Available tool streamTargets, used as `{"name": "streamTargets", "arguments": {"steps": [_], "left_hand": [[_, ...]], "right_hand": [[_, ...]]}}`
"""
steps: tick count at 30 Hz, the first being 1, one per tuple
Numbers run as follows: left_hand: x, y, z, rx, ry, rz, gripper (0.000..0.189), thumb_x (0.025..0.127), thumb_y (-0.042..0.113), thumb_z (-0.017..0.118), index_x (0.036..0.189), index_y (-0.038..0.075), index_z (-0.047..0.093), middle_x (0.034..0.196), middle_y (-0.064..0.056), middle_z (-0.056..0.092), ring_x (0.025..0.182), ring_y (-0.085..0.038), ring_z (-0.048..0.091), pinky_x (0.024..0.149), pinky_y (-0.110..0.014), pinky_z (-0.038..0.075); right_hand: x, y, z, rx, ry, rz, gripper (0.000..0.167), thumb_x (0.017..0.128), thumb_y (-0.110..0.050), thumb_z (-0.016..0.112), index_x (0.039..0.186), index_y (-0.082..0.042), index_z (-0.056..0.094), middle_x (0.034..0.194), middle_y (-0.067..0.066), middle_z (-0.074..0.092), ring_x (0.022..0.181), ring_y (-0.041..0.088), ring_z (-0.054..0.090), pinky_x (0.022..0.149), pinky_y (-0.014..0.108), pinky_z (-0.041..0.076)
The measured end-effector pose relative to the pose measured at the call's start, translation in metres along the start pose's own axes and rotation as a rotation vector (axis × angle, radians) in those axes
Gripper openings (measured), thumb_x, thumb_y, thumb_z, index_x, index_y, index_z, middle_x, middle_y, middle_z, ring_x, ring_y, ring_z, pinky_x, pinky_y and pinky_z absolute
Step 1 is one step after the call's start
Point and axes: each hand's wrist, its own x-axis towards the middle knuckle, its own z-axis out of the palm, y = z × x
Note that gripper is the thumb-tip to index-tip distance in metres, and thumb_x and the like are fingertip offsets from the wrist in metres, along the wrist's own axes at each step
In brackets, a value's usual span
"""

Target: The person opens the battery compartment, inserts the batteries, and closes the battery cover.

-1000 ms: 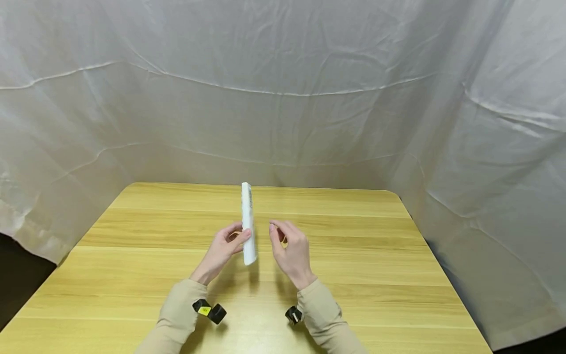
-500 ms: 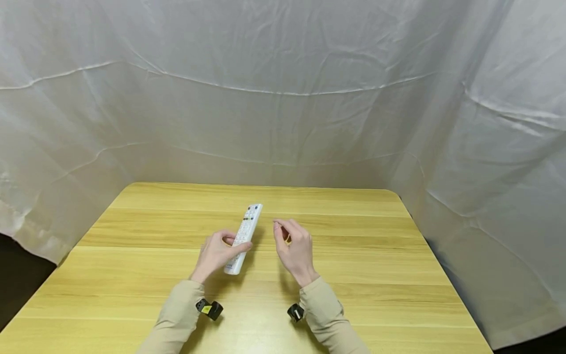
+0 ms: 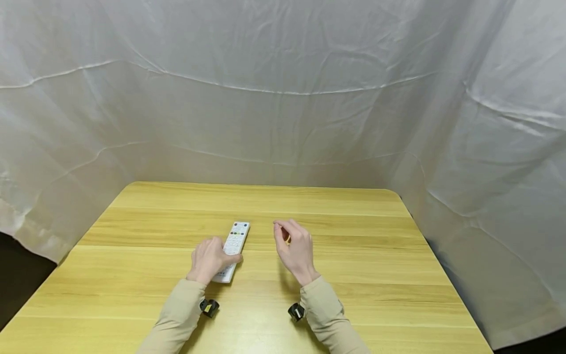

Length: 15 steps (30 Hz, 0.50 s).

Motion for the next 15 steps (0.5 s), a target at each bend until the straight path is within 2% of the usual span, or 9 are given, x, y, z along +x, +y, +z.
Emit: {"name": "streamTargets", "arguments": {"steps": [11,15], "left_hand": [[-0.0009,-0.0015,0.0048,0.001,0.029,-0.003,0.041,0.067,0.037,0.087,0.080,0.008,0.061,0.071,-0.005,0.056,0.062,-0.020,0.051,0.048,-0.029,0.038],[-0.0007,-0.0007,0.0059,0.005,0.042,-0.004,0.043,0.066,0.038,0.088,0.081,0.008,0.061,0.071,-0.005,0.057,0.062,-0.021,0.051,0.048,-0.030,0.038]], "right_hand": [[-0.0003,0.0025,-0.0009,-0.019,-0.011,0.003,0.011,0.091,0.001,0.066,0.095,0.001,0.076,0.072,0.008,0.067,0.062,0.009,0.056,0.049,0.032,0.054],[-0.0006,0.0044,-0.0008,-0.032,-0.032,0.022,0.012,0.091,0.000,0.066,0.095,0.000,0.077,0.073,0.007,0.068,0.063,0.009,0.057,0.051,0.024,0.052]]}}
